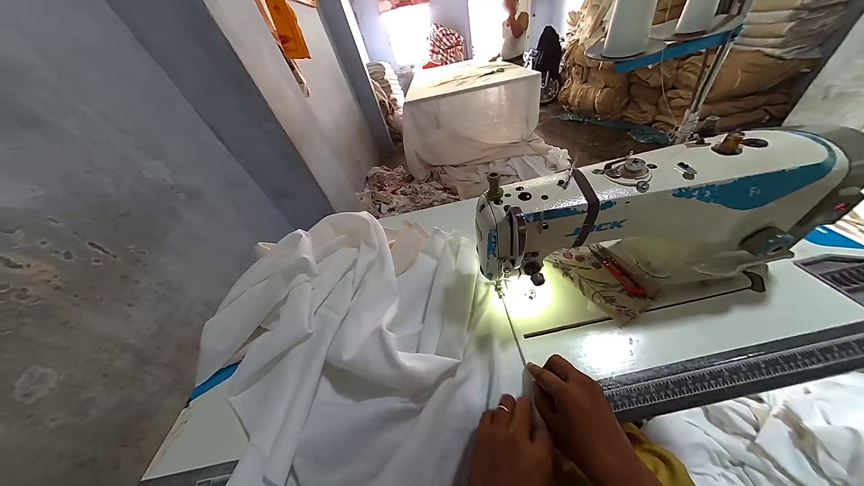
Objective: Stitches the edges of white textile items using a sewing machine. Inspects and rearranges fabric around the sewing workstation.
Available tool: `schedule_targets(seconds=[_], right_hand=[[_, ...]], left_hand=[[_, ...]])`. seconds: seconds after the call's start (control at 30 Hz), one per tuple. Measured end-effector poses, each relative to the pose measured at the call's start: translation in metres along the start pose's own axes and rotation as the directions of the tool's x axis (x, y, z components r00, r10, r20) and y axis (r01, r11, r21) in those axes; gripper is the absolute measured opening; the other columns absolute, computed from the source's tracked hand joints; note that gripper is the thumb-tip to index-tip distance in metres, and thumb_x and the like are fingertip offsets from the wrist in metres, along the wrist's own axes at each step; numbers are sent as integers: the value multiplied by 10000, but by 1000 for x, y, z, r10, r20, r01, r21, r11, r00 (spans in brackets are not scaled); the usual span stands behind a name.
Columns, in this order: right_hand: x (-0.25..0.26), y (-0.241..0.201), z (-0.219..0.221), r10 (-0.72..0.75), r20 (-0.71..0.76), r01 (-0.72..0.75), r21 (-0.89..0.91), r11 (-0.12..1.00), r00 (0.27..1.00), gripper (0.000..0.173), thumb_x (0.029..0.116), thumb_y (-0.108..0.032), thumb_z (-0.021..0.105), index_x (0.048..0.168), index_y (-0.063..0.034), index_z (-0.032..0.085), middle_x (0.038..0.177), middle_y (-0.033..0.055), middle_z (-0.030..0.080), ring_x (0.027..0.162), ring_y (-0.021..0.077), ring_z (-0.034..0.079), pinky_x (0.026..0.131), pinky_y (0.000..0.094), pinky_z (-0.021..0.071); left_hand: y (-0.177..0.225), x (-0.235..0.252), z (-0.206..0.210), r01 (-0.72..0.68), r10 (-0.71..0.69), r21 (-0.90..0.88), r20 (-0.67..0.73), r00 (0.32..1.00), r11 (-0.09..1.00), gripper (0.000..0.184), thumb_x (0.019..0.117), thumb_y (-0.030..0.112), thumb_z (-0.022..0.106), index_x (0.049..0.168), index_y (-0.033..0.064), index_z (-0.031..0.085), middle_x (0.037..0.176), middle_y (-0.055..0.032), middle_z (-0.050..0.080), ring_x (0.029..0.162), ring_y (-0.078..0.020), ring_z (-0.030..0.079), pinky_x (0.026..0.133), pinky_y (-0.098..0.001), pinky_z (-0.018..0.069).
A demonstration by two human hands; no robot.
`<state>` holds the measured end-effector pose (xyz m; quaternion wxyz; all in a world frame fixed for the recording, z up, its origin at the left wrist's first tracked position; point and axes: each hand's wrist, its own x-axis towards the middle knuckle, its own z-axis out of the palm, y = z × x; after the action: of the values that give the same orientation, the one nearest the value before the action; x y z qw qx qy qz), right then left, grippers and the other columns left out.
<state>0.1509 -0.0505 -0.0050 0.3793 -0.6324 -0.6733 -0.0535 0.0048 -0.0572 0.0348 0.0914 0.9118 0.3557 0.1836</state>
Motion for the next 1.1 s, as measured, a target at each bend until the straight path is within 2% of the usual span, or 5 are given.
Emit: schedule_targets(seconds=[0.23,0.6,0.73,1.03,1.1], right_hand=[[2,4,-6,25,50,-26,33,999,998,136,753,-54,717,867,-12,778,761,128,670,579,226,660,530,350,570],[20,12,9,-62,74,77,-219,973,995,220,792,-111,661,943,-169,810,848,84,659,744,278,663,503,369,481],[45,21,18,-60,108,87,-266,960,992,239,768,-29,705,951,-151,798,897,131,670,822,347,675,560,444,509],[85,53,0,153,320,-95,-188,978,935,295,955,-110,605,1186,-187,772,1188,205,675,1112,430,637,836,614,508],[76,91,-39,197,8,-193,-167,967,980,250,953,-175,662,1158,-77,769,1278,269,649,1192,507,603,942,712,479]], left_hand=[[-29,-7,29,-12,15,76,-36,999,997,716,722,307,840,1372,71,653,1480,-116,584,1390,-435,506,984,-860,298],[-74,31,7,1,1,-7,206,979,1000,1046,710,673,771,1557,145,455,1649,-33,379,1546,-334,284,1019,-840,281],[-101,61,0,0,16,-57,286,958,998,1101,712,838,656,1581,205,416,1679,-21,315,1563,-307,239,1096,-654,398],[-144,119,-6,16,67,-265,302,951,964,905,806,640,749,1497,99,531,1612,-109,420,1549,-292,271,1259,-470,218],[-149,126,-9,6,85,-282,309,947,959,904,799,609,774,1495,87,529,1604,-121,427,1545,-303,277,1258,-480,221]])
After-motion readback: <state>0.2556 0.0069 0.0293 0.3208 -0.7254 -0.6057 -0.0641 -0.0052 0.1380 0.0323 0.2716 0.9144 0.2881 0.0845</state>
